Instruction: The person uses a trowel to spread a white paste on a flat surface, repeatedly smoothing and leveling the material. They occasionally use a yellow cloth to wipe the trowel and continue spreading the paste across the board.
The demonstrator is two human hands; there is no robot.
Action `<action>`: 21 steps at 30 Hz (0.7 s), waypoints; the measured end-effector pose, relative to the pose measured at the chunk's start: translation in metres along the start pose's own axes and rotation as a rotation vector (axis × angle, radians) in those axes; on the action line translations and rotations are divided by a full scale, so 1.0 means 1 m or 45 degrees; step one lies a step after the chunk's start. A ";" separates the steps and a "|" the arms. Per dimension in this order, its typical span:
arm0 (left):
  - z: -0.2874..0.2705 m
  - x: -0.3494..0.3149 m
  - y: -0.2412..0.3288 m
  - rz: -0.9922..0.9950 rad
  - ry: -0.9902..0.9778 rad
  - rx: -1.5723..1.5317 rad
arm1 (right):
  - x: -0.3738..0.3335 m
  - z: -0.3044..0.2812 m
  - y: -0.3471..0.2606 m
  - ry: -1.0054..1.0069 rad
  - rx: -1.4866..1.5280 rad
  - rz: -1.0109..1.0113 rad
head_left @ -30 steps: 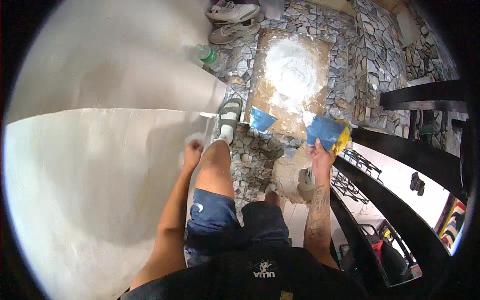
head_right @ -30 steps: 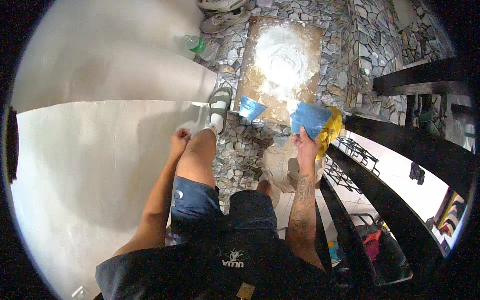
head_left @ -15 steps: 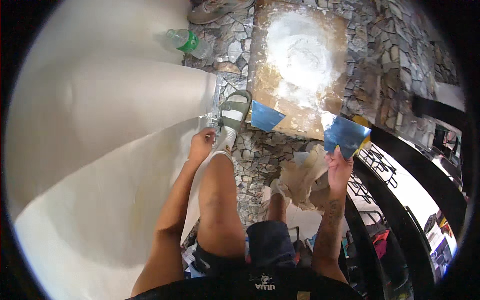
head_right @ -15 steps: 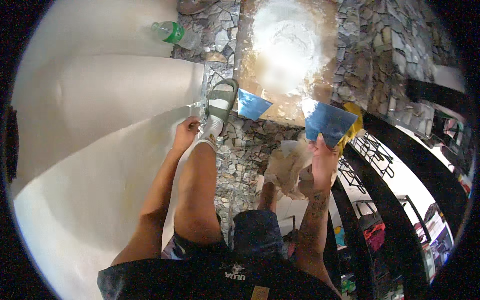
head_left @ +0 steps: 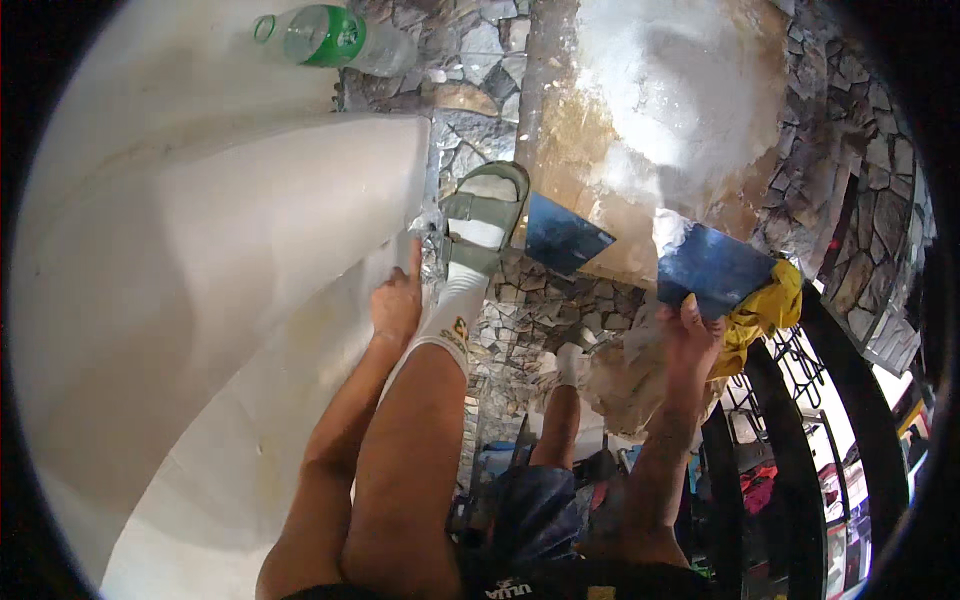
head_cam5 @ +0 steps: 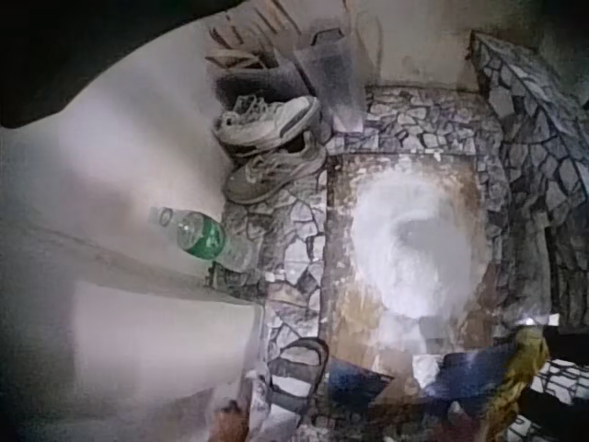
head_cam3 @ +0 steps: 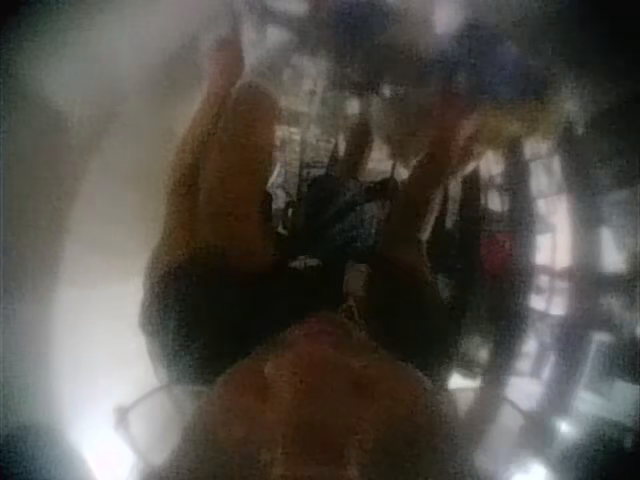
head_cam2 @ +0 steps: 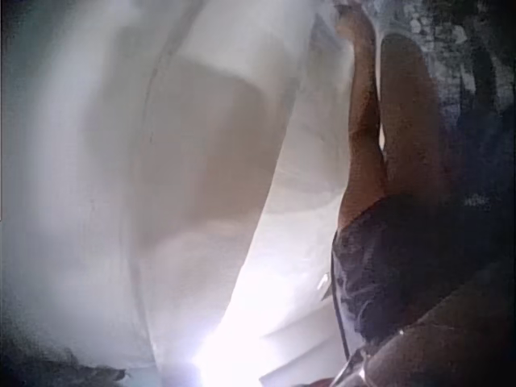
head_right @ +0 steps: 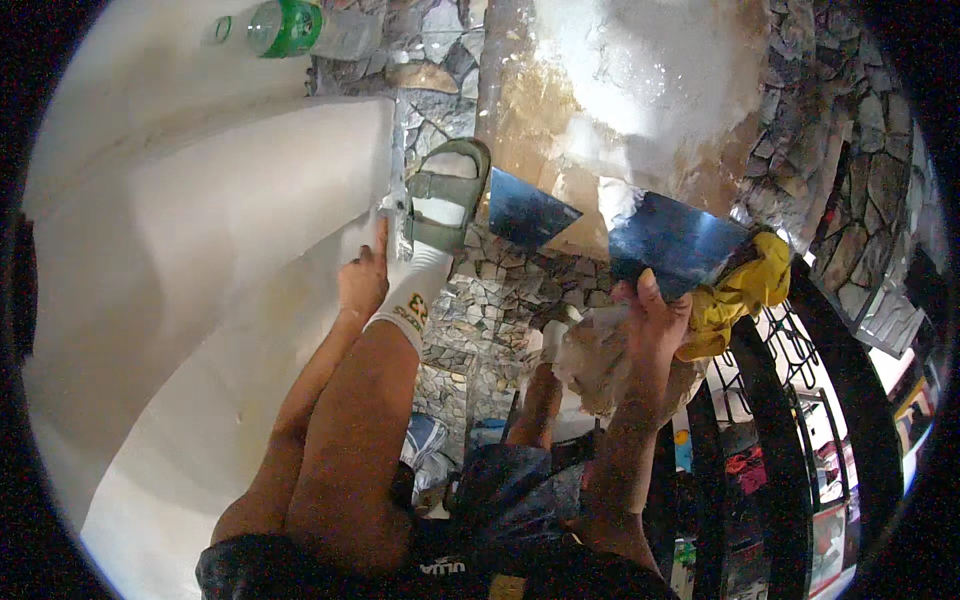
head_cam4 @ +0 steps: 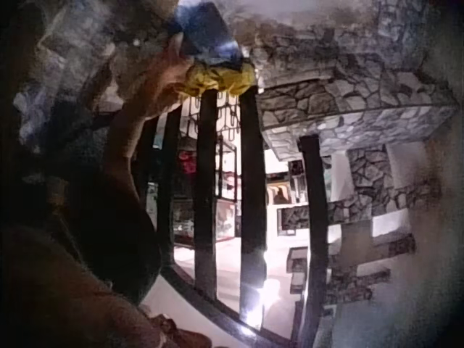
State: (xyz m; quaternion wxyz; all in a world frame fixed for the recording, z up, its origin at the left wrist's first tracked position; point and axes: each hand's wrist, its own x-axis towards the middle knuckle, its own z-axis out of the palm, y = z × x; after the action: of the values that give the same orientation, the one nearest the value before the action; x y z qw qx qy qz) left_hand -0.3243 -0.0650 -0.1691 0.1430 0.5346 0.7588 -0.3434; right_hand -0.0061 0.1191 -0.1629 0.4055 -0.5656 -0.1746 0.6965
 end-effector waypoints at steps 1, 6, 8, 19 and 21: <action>-0.008 0.002 -0.001 0.131 0.071 -0.100 | 0.004 0.008 -0.001 0.007 0.002 -0.003; -0.038 0.050 0.012 0.463 0.299 -0.461 | 0.011 0.051 -0.017 0.031 0.197 -0.009; -0.056 0.066 0.004 0.766 0.155 -0.276 | 0.020 0.056 -0.017 -0.007 0.032 0.011; -0.121 0.096 0.179 0.885 0.294 0.283 | 0.065 0.066 -0.061 0.078 0.138 -0.224; -0.090 0.102 0.180 0.929 0.538 0.218 | 0.071 0.061 -0.065 0.099 0.175 -0.242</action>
State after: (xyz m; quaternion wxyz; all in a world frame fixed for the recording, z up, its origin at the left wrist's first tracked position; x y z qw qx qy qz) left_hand -0.1863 0.1035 -0.2298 0.0516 0.8364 0.5015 -0.2149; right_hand -0.0415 0.2260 -0.1447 0.5141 -0.5441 -0.1634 0.6427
